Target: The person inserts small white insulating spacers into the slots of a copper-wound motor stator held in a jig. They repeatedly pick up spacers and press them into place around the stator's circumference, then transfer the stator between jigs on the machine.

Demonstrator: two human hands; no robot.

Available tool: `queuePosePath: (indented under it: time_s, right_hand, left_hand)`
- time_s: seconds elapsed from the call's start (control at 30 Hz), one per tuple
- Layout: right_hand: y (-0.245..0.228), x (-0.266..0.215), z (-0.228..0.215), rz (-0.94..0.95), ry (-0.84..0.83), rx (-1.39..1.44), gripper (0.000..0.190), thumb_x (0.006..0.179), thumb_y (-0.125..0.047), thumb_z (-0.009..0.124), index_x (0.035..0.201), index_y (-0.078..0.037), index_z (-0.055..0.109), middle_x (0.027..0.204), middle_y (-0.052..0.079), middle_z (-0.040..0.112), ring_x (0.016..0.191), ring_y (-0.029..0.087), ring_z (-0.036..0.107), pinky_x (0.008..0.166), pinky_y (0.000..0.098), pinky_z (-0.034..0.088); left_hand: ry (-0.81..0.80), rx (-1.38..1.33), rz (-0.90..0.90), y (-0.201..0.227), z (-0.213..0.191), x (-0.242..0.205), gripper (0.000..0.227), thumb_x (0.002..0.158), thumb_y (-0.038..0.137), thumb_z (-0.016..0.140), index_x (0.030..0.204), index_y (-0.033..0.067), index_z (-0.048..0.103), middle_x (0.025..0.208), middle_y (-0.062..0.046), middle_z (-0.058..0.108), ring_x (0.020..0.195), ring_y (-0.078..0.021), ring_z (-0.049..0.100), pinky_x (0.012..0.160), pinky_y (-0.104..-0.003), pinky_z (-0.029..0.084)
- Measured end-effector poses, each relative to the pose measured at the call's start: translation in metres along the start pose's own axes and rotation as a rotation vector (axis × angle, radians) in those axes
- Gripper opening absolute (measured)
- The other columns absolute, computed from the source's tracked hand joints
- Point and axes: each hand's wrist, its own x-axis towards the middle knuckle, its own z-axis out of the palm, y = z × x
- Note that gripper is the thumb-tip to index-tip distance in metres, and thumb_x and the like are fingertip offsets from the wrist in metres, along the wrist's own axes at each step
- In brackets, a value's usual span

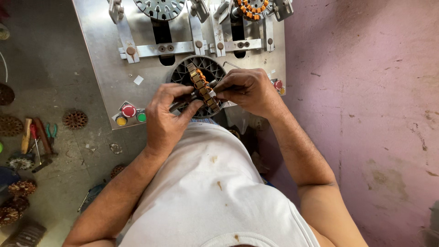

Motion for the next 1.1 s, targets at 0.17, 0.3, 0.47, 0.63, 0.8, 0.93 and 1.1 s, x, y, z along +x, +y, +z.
queuePosePath:
  time_s: [0.17,0.3,0.47,0.63,0.8,0.93,1.1]
  right_hand:
    - [0.008,0.005,0.003,-0.113,-0.023,-0.064,0.01,0.088,-0.012,0.084,0.096,-0.009,0.079,0.091,0.001,0.074,0.08,0.012,0.074,0.068,0.0264,0.064]
    - [0.008,0.009,0.005,-0.117,-0.058,-0.154,0.009,0.087,-0.013,0.084,0.091,-0.008,0.078,0.089,0.002,0.072,0.079,0.012,0.074,0.067,0.0268,0.063]
    - [0.0,0.023,0.0,-0.137,-0.155,-0.335,0.016,0.083,-0.015,0.087,0.087,-0.007,0.074,0.086,0.003,0.071,0.079,0.019,0.072,0.072,0.0355,0.06]
    - [-0.012,0.059,-0.004,0.161,-0.356,-0.304,0.036,0.069,-0.015,0.087,0.095,-0.006,0.064,0.083,0.005,0.069,0.075,0.024,0.07,0.069,0.0395,0.059]
    - [-0.009,0.064,-0.005,0.121,-0.394,-0.271,0.046,0.071,-0.017,0.091,0.103,-0.003,0.061,0.091,0.008,0.069,0.081,0.021,0.07,0.072,0.0365,0.061]
    - [0.021,0.033,-0.014,0.019,-0.27,0.068,0.041,0.084,-0.011,0.083,0.119,-0.003,0.062,0.104,0.007,0.071,0.089,0.017,0.076,0.076,0.0305,0.067]
    - [0.088,-0.025,-0.034,0.465,0.094,0.051,0.028,0.09,-0.009,0.078,0.117,-0.005,0.07,0.098,0.009,0.079,0.084,0.014,0.077,0.072,0.0278,0.063]
  left_hand:
    - [-0.043,-0.194,-0.194,-0.001,0.008,-0.003,0.019,0.087,0.014,0.086,0.101,0.0042,0.077,0.094,-0.006,0.08,0.08,-0.0106,0.075,0.071,-0.025,0.064]
    - [-0.039,-0.327,-0.25,-0.005,0.012,0.0,0.014,0.088,0.008,0.085,0.099,0.0036,0.079,0.092,-0.006,0.08,0.079,-0.0076,0.073,0.071,-0.022,0.062]
    - [-0.092,-0.478,-0.506,-0.007,0.012,0.003,0.012,0.087,0.003,0.082,0.099,0.0014,0.079,0.089,-0.009,0.08,0.078,-0.0095,0.075,0.072,-0.024,0.066]
    - [-0.109,-0.63,-0.638,-0.007,0.011,0.009,0.012,0.086,-0.001,0.08,0.097,-0.0023,0.076,0.092,-0.013,0.079,0.08,-0.0137,0.077,0.075,-0.027,0.068]
    - [-0.11,-0.665,-0.633,-0.006,0.011,0.01,0.013,0.088,-0.003,0.078,0.1,-0.0038,0.073,0.094,-0.015,0.079,0.082,-0.0156,0.079,0.078,-0.029,0.07]
    - [-0.102,-0.602,-0.567,-0.008,0.01,0.007,0.014,0.089,0.002,0.078,0.102,-0.0004,0.073,0.096,-0.011,0.079,0.084,-0.0137,0.077,0.078,-0.027,0.067]
    - [-0.01,-0.312,-0.362,-0.012,0.0,-0.003,0.026,0.099,0.022,0.078,0.114,0.0012,0.075,0.104,-0.012,0.079,0.087,-0.0148,0.072,0.078,-0.028,0.062]
